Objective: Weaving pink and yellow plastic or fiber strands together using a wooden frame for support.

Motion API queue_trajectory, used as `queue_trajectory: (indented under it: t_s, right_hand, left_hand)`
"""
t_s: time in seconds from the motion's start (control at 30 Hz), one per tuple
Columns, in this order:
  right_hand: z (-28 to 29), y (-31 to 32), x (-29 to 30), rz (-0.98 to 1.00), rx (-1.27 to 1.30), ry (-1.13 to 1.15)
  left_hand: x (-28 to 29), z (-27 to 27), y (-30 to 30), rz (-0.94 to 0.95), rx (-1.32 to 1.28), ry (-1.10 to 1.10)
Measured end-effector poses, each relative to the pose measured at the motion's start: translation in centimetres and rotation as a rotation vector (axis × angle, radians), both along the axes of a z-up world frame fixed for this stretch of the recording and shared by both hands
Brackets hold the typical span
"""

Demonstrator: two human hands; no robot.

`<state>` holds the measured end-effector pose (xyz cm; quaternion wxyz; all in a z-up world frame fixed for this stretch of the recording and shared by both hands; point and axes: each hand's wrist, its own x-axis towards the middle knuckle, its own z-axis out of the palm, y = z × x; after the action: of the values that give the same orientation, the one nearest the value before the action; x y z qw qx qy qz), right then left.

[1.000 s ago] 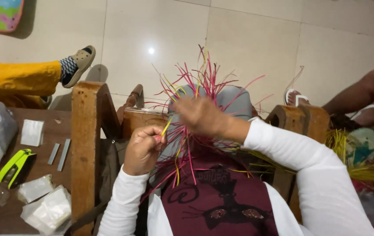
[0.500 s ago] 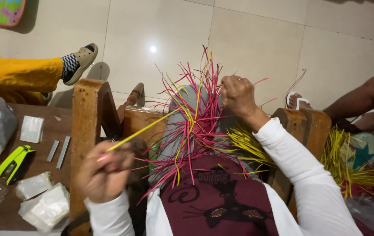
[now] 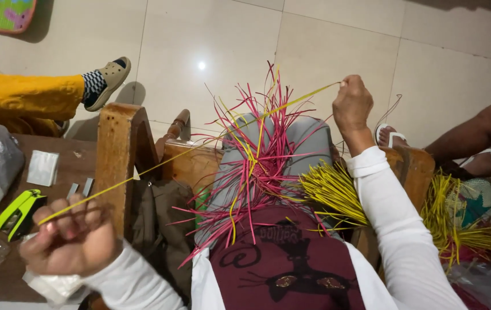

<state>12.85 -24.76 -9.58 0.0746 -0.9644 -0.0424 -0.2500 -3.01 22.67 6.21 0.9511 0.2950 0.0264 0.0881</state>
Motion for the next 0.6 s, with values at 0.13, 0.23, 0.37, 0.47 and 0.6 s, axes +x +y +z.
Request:
queue_trajectory:
  t_s: [0.13,0.23,0.37,0.47,0.6]
  right_hand:
    - [2.5,4.7,-2.4,0.063,0.705,0.344]
    - [2.9,9.4,-4.7,0.128,1.328,0.677]
    - [-1.7,9.9,-7.0,0.195,2.052,1.013]
    - [-0.6,10.4,-6.6,0.191,2.121,1.012]
    - [-1.1,9.6,-6.5,0.175,2.169,0.955]
  left_hand:
    - [1.4,-5.4,-6.4,0.32,0.52,0.054]
    - [3.3,-8.3,-13.1,0.215,1.102,0.044]
    - [6.2,-12.6,-20.0,-0.08,0.923,0.025]
    - [7.1,-14.9,-22.1,-0.033,0.888,0.044]
    - [7.2,-15.5,-23.5,-0.047,0.877,0.118]
